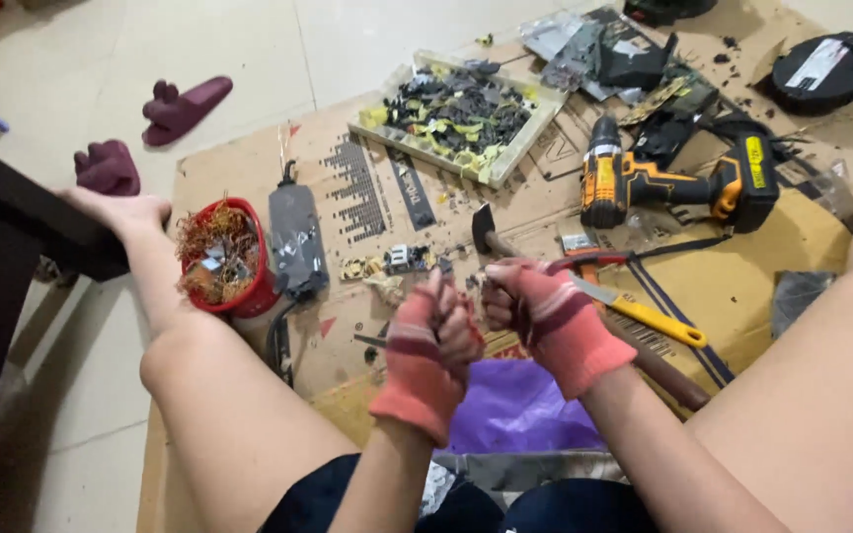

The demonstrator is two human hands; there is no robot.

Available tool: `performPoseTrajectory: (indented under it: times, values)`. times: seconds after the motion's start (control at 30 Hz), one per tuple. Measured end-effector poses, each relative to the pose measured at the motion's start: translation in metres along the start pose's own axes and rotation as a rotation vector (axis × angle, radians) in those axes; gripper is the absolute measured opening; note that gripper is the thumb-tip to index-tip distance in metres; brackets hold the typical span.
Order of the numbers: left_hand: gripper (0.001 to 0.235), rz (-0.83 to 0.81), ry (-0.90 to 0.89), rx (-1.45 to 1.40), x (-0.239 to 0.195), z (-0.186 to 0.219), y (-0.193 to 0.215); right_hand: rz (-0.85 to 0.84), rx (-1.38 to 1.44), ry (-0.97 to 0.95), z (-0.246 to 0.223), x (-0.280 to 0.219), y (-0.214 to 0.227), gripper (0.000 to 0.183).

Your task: The person sits on the floor and uses pliers and a knife to disassemble a small electronic component. They strip wires and separate parts, placing the pieces on a cardboard surface surrounded by tools and debris.

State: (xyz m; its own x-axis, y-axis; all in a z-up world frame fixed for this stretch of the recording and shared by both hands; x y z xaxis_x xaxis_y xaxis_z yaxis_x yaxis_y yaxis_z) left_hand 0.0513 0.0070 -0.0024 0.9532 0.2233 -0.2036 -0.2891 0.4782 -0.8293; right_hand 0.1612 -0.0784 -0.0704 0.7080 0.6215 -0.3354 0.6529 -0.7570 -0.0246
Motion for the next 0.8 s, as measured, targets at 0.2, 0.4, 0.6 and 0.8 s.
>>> performPoseTrajectory:
  times: [0.2,0.4,0.6,0.8]
  values:
    - [0.031,0.408,-0.215,1.049,0.011,0.03,0.003,-0.442,0.275,0.114,-0.033,-0.047,-0.033,0.011]
    - [0.032,0.207,-0.34,1.446,0.0,0.026,-0.025,-0.487,0.369,0.042,-0.045,-0.029,-0.019,0.021]
    - [0.029,0.223,-0.212,0.726,0.003,0.061,-0.001,-0.219,0.539,0.077,0.005,0.008,0.01,0.011]
    - [0.013,0.43,0.009,0.69,-0.01,0.104,0.04,0.03,0.274,-0.029,-0.043,-0.037,0.039,0.027]
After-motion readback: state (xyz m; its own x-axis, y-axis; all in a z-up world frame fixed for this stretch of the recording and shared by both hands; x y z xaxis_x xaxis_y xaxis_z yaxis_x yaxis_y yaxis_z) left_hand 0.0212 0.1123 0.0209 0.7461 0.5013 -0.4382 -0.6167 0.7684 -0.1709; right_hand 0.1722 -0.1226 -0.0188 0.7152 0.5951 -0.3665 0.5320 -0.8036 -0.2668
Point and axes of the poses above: each hand's wrist, its own x-axis towards the middle knuckle, its own y-axis out of the back of the hand, z = x × y, the point moved 6 cm from there along x, towards the middle knuckle, and after that the axes turned 13 degrees about -z, right-handed, at the moved point
